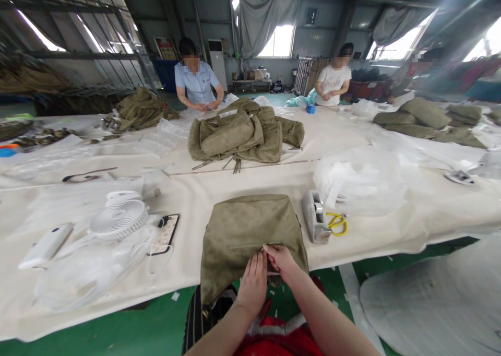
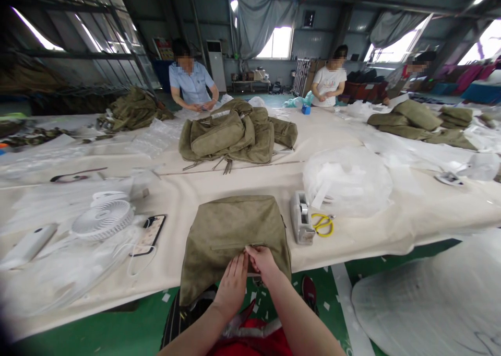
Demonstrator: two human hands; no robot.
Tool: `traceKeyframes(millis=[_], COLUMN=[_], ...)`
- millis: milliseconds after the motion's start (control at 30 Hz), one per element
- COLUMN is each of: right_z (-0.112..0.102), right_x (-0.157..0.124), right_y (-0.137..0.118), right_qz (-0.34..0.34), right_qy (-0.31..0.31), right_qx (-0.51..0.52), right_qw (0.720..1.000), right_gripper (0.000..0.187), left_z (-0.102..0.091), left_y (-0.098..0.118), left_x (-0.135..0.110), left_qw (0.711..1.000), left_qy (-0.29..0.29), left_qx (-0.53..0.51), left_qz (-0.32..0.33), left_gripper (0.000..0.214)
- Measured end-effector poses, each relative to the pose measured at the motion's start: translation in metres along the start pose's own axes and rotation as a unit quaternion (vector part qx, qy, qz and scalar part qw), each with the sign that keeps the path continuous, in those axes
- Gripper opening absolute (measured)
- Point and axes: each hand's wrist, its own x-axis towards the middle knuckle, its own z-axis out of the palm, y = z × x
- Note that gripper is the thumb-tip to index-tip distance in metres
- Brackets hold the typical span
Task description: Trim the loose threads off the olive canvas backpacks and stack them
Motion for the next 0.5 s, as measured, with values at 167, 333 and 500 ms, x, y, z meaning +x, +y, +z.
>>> traceKeyframes(millis=[167, 333, 500], right_z=[0.006, -0.002, -0.037], right_x=[0.005, -0.005, -0.018], right_y=[0.002, -0.001, -0.009], right_qz=[-0.036, -0.033, -0.056], right_qy=[0.031, -0.015, 0.053], right_qx=[-0.049, -0.105, -0.254], right_qw=[0.998, 0.994, 0.964], right_gripper=[0.042, 0.053, 0.052], left_z=[-0.009, -0.035, -0.054], left_y=[0.005, -0.03, -0.095], left_x=[-0.035, -0.05, -0.05], left_qw=[0.99, 0.991, 0.96], left_qy=[-0.047, 0.004, 0.109], left_qx=[-0.103, -0.135, -0.127], left_qz=[0.083, -0.025, -0.226], left_gripper=[0.047, 0.041, 0.039])
